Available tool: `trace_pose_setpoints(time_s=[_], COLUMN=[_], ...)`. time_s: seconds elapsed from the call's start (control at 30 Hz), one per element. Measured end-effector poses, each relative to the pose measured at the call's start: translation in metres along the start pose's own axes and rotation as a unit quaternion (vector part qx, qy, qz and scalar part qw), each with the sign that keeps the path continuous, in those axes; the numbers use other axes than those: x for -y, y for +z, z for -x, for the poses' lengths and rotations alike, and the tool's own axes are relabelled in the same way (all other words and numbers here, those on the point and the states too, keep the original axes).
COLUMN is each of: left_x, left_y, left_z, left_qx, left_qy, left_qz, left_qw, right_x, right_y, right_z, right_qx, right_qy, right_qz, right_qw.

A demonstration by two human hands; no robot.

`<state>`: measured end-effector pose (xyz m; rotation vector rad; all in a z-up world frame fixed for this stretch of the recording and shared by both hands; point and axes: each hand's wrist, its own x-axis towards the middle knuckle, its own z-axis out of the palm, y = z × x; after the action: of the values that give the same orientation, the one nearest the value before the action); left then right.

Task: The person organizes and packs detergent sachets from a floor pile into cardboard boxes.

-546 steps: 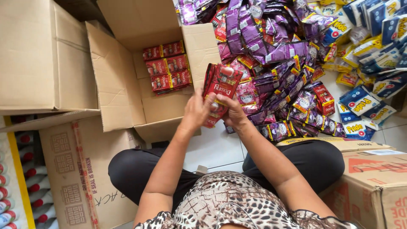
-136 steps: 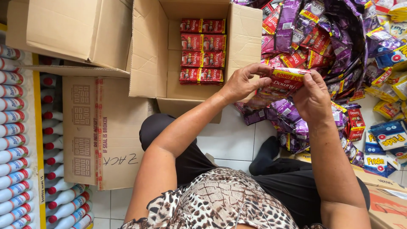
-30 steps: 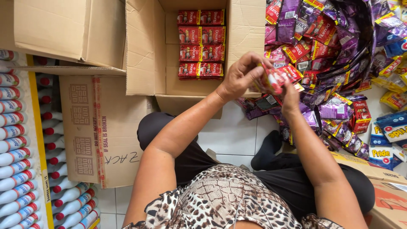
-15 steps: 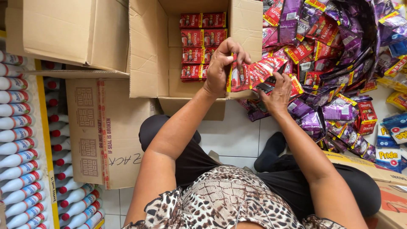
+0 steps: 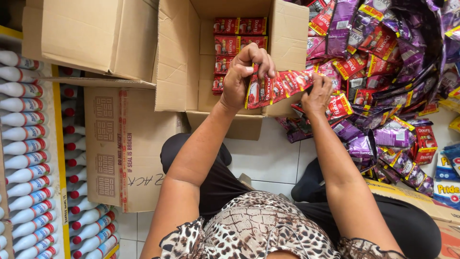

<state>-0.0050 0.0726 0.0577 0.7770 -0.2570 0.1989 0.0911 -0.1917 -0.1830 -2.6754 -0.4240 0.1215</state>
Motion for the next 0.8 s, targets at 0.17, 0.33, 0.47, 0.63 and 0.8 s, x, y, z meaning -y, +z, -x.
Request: trace_pose_setpoints(time_s=[0.17,0.33,0.47,0.63,0.8], left_x=[-0.011,-0.014,-0.012,0.013,0.052], left_y=[-0.001,-0.005,-0.006,-0.018,-0.025], left_z=[0.002,0.004,0.004,0.003,0.004], left_qx=[-0.007,-0.016,-0.034,-0.089,-0.108], left_qy=[0.003,0.015,0.006,-0.017,-0.03], left_qz=[0.015,0.001,-0.025,-0.061,-0.169], left_qw=[1.0,1.0,0.999,0.994,0.979], right_x=[-0.025,-0.064,-0.037,-0.022,0.018], right_y=[0.008,0.036,0.02,-0.001,-0.044], right_z=[-0.022,-0.033,-0.024,-0.013,0.002], right_qx=[-0.075,-0.038,0.004,-0.095,-0.151], right_qy=[0.094,0.055,0.134,0.016,-0.035], right_qz=[-0.054,-0.068,-0.251,-0.332,-0.447], right_qw=[0.991,0.995,0.959,0.938,0.881])
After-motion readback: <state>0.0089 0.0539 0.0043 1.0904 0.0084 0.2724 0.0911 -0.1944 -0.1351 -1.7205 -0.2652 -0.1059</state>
